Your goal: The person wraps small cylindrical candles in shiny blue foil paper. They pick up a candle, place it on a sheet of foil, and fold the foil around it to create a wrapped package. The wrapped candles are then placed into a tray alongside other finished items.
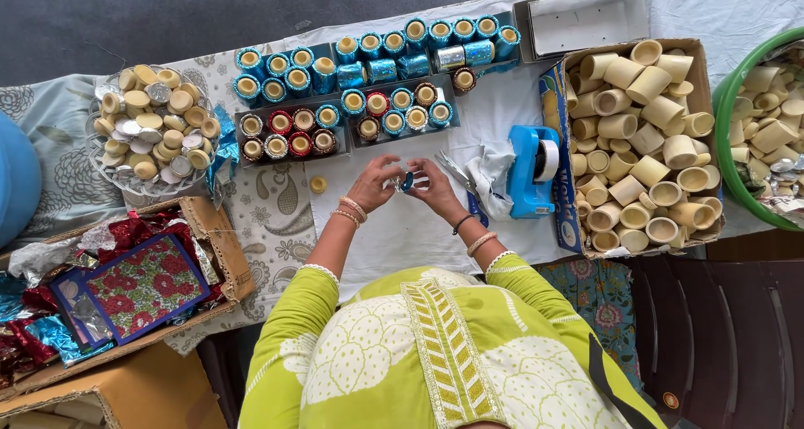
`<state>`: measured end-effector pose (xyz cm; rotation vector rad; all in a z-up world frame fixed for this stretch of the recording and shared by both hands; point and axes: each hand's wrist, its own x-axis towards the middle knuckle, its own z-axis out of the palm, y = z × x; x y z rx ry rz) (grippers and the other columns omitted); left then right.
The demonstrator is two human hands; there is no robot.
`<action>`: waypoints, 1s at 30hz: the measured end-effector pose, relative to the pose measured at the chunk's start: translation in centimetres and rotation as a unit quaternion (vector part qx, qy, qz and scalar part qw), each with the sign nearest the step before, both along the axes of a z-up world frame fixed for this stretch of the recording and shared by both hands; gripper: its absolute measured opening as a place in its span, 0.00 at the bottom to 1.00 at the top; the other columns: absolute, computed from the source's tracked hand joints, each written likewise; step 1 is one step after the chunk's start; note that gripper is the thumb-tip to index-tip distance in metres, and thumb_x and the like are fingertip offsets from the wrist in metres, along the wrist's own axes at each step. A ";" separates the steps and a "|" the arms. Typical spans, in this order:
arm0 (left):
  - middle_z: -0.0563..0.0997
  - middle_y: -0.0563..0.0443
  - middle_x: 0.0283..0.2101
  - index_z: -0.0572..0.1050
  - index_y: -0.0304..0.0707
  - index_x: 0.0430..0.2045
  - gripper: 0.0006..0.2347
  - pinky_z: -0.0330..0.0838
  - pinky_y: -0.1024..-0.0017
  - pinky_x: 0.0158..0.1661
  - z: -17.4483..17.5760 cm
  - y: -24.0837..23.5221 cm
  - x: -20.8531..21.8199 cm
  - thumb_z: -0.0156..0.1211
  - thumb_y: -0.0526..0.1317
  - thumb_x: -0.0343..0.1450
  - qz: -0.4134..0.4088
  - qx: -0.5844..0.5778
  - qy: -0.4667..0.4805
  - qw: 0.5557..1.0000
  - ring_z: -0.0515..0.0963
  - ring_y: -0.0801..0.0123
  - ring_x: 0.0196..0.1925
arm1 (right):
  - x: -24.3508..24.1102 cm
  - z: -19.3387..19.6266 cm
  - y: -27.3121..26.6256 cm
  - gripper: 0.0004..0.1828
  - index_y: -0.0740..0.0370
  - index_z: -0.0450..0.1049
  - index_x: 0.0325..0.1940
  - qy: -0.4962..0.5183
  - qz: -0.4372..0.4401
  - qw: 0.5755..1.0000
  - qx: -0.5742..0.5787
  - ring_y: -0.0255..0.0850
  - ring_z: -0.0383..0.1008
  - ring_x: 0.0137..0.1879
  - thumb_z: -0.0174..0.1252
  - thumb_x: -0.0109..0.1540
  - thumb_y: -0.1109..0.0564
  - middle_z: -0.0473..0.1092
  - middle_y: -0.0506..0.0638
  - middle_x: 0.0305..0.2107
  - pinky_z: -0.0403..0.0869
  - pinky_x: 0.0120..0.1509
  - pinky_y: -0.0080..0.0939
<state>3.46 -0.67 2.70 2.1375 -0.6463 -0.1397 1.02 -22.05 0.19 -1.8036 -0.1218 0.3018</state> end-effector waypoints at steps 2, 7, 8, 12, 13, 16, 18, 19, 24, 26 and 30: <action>0.73 0.45 0.60 0.77 0.47 0.37 0.15 0.73 0.58 0.56 0.0 0.1 0.3 0.62 0.26 0.60 -0.023 0.021 -0.020 0.999 0.72 0.47 0.62 | 0.1 -0.2 0.0 0.31 0.56 0.69 0.61 -0.001 0.003 1.000 0.000 0.37 0.75 0.53 0.71 0.56 0.65 0.70 0.45 0.52 0.80 0.54 0.36; 0.70 0.40 0.60 0.77 0.45 0.43 0.19 0.73 0.55 0.53 2.1 -0.5 1.0 0.62 0.27 0.58 -0.072 0.129 -0.056 0.987 0.68 0.42 0.60 | 0.2 -0.7 0.1 0.29 0.56 0.70 0.60 -0.010 0.010 1.000 0.000 0.37 0.75 0.55 0.70 0.56 0.66 0.69 0.45 0.56 0.80 0.55 0.36; 0.70 0.42 0.58 0.76 0.45 0.41 0.15 0.74 0.56 0.50 1.9 -0.6 1.0 0.63 0.30 0.61 -0.073 0.161 -0.053 0.983 0.70 0.45 0.60 | 0.3 -0.8 0.1 0.29 0.57 0.71 0.60 -0.011 0.012 1.000 -0.002 0.37 0.75 0.55 0.69 0.56 0.66 0.69 0.45 0.56 0.80 0.55 0.36; 0.73 0.47 0.50 0.75 0.43 0.35 0.08 0.77 0.59 0.43 1.7 -0.7 1.3 0.65 0.35 0.66 -0.080 0.194 -0.020 0.977 0.75 0.54 0.54 | 0.5 -1.0 0.1 0.27 0.57 0.71 0.60 -0.010 0.015 1.000 -0.014 0.38 0.75 0.55 0.68 0.57 0.67 0.69 0.46 0.56 0.81 0.56 0.36; 0.73 0.47 0.50 0.75 0.43 0.35 0.08 0.77 0.59 0.43 0.8 -0.6 1.3 0.65 0.35 0.66 -0.081 0.194 -0.019 0.978 0.75 0.54 0.54 | 0.6 -1.2 0.0 0.27 0.57 0.71 0.60 -0.009 0.015 1.000 -0.014 0.38 0.75 0.55 0.68 0.57 0.67 0.69 0.46 0.56 0.81 0.56 0.36; 0.73 0.47 0.43 0.74 0.40 0.38 0.07 0.77 0.57 0.43 -0.7 -0.3 1.3 0.63 0.34 0.69 -0.062 0.117 -0.034 0.991 0.77 0.53 0.46 | 0.7 -1.7 0.0 0.27 0.58 0.71 0.60 -0.007 0.017 1.000 -0.013 0.38 0.76 0.55 0.68 0.58 0.66 0.69 0.46 0.55 0.81 0.56 0.36; 0.74 0.45 0.41 0.72 0.38 0.38 0.08 0.75 0.55 0.41 -0.2 -0.5 1.1 0.63 0.34 0.68 -0.026 0.115 -0.009 0.993 0.78 0.48 0.42 | 0.7 -1.8 0.0 0.26 0.58 0.71 0.59 -0.003 0.016 1.000 -0.007 0.38 0.76 0.55 0.68 0.58 0.65 0.69 0.47 0.55 0.81 0.56 0.37; 0.74 0.45 0.41 0.72 0.38 0.38 0.08 0.75 0.55 0.41 -0.2 -0.7 0.9 0.63 0.34 0.68 -0.025 0.116 -0.009 0.993 0.78 0.48 0.42 | 0.8 -1.6 0.2 0.26 0.58 0.71 0.59 -0.003 0.016 1.000 -0.007 0.38 0.76 0.55 0.68 0.58 0.65 0.69 0.47 0.55 0.81 0.56 0.37; 0.74 0.43 0.39 0.69 0.38 0.39 0.11 0.75 0.54 0.39 -0.8 -1.6 0.3 0.62 0.34 0.66 0.022 0.129 -0.032 0.991 0.79 0.47 0.42 | 1.0 -1.5 0.4 0.24 0.60 0.72 0.57 0.007 0.001 0.999 -0.034 0.38 0.76 0.53 0.69 0.58 0.63 0.70 0.48 0.51 0.81 0.53 0.37; 0.74 0.43 0.39 0.70 0.39 0.39 0.10 0.75 0.54 0.39 -0.7 -1.7 0.2 0.62 0.33 0.67 0.029 0.137 -0.023 0.990 0.79 0.47 0.42 | 1.1 -1.9 0.5 0.22 0.61 0.71 0.55 0.008 -0.003 0.999 -0.031 0.37 0.77 0.52 0.68 0.58 0.63 0.71 0.48 0.50 0.81 0.52 0.37; 0.74 0.45 0.40 0.72 0.40 0.39 0.07 0.75 0.56 0.41 -1.5 -1.4 0.2 0.60 0.32 0.70 0.033 0.118 -0.018 0.992 0.78 0.49 0.44 | 1.2 -2.1 0.6 0.18 0.62 0.71 0.51 0.009 -0.020 0.999 -0.026 0.36 0.78 0.50 0.66 0.59 0.64 0.72 0.47 0.47 0.81 0.51 0.36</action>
